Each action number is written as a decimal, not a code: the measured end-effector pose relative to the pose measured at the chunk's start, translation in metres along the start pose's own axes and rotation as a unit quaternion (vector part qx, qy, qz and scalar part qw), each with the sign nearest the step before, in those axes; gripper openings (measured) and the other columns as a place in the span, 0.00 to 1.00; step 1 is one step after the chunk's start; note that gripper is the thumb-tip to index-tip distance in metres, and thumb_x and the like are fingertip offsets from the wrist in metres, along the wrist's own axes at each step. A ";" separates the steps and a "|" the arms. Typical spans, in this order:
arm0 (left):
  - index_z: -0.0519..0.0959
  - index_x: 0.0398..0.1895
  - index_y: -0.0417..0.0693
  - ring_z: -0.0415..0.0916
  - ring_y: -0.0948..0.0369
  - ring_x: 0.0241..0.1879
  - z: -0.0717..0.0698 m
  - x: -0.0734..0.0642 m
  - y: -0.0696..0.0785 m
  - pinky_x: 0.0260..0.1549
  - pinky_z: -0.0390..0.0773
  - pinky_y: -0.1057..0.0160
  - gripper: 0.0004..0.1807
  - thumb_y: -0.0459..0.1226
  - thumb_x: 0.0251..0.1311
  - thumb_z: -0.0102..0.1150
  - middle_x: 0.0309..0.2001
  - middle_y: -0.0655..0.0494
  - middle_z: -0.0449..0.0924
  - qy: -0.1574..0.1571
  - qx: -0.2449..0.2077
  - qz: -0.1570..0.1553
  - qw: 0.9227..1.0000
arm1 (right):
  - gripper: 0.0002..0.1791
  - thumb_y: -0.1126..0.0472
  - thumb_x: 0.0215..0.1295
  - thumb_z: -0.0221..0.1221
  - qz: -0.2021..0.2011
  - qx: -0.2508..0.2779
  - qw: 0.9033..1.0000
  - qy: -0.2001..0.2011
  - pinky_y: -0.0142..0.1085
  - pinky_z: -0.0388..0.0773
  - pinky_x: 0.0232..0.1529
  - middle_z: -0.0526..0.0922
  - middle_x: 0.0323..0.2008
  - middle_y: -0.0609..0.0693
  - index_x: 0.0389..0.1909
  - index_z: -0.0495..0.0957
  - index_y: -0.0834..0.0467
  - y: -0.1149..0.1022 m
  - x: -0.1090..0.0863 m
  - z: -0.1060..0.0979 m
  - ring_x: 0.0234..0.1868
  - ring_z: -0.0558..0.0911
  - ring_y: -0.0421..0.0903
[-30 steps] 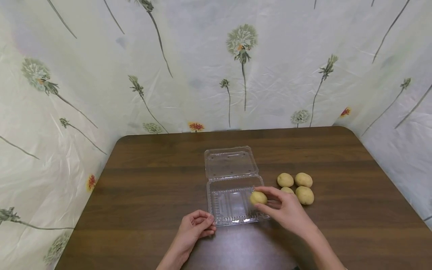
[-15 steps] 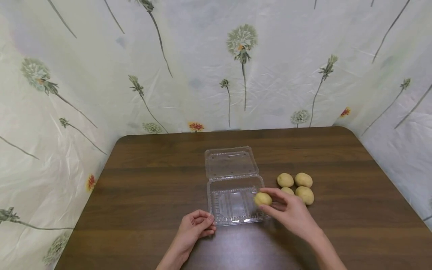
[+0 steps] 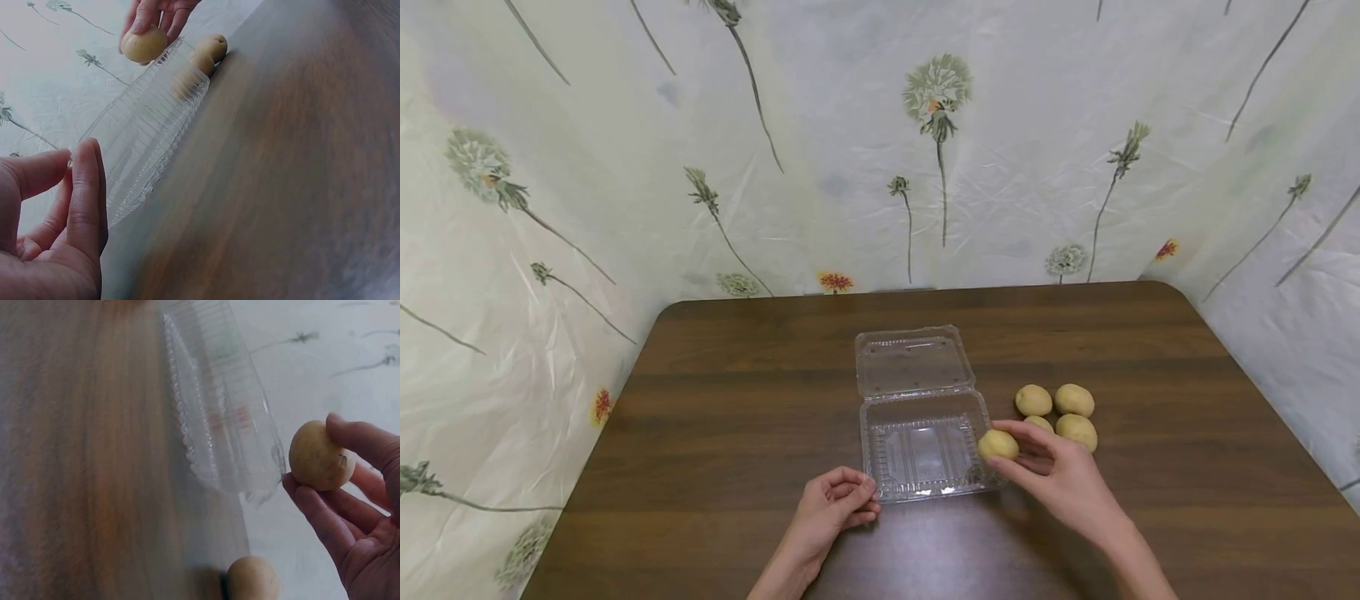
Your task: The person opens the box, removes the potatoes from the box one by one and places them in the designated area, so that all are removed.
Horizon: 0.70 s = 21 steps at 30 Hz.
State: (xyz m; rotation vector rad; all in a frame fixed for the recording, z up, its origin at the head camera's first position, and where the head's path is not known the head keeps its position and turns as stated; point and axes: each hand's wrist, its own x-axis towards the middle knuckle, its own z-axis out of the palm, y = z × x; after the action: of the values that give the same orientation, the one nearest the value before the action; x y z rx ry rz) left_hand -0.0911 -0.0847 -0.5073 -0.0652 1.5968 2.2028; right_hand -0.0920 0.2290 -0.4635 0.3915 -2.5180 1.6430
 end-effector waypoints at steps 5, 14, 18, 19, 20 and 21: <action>0.77 0.39 0.34 0.82 0.60 0.31 0.000 0.000 0.000 0.35 0.84 0.64 0.08 0.31 0.63 0.63 0.32 0.49 0.82 0.003 0.000 -0.002 1.000 | 0.23 0.63 0.59 0.69 0.003 0.007 1.000 0.009 0.33 0.81 0.46 0.81 0.49 0.53 0.54 0.78 0.62 0.004 -0.004 -0.002 0.46 0.84 0.43; 0.76 0.39 0.34 0.82 0.60 0.31 0.000 0.000 0.000 0.35 0.84 0.65 0.07 0.31 0.63 0.63 0.32 0.49 0.82 0.003 0.000 -0.002 1.000 | 0.22 0.64 0.57 0.70 0.011 -0.004 0.999 0.030 0.33 0.82 0.44 0.83 0.49 0.54 0.53 0.79 0.58 0.009 -0.011 -0.005 0.45 0.84 0.43; 0.77 0.39 0.34 0.82 0.60 0.31 0.000 0.001 -0.001 0.35 0.84 0.64 0.07 0.31 0.63 0.63 0.32 0.49 0.82 0.003 0.000 -0.002 1.000 | 0.23 0.64 0.56 0.71 0.022 -0.007 0.999 0.039 0.33 0.82 0.44 0.83 0.50 0.53 0.54 0.79 0.56 0.011 -0.015 -0.007 0.46 0.84 0.42; 0.77 0.39 0.34 0.82 0.60 0.31 0.000 0.001 -0.001 0.35 0.84 0.64 0.07 0.31 0.63 0.63 0.32 0.49 0.82 0.004 0.000 -0.002 1.000 | 0.23 0.63 0.56 0.71 0.025 -0.008 0.999 0.041 0.33 0.82 0.44 0.83 0.50 0.52 0.54 0.79 0.56 0.011 -0.016 -0.007 0.46 0.84 0.42; 0.77 0.39 0.34 0.82 0.60 0.31 0.000 0.001 -0.001 0.35 0.84 0.64 0.07 0.31 0.63 0.63 0.32 0.49 0.82 0.004 0.000 -0.003 1.000 | 0.23 0.64 0.56 0.71 0.026 -0.007 0.999 0.043 0.33 0.82 0.44 0.83 0.51 0.52 0.54 0.79 0.56 0.012 -0.017 -0.008 0.46 0.84 0.42; 0.77 0.39 0.34 0.82 0.60 0.31 0.000 0.001 -0.001 0.35 0.84 0.64 0.07 0.31 0.63 0.63 0.31 0.49 0.82 0.005 0.001 -0.003 1.000 | 0.23 0.64 0.56 0.71 0.026 -0.007 0.999 0.043 0.33 0.82 0.44 0.83 0.51 0.52 0.54 0.79 0.56 0.013 -0.017 -0.008 0.46 0.84 0.42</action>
State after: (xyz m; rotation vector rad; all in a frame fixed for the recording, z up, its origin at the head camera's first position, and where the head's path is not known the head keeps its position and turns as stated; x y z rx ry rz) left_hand -0.0916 -0.0841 -0.5087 -0.0790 1.6010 2.2005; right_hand -0.0791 0.2441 -0.4753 0.2506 -2.4944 1.6214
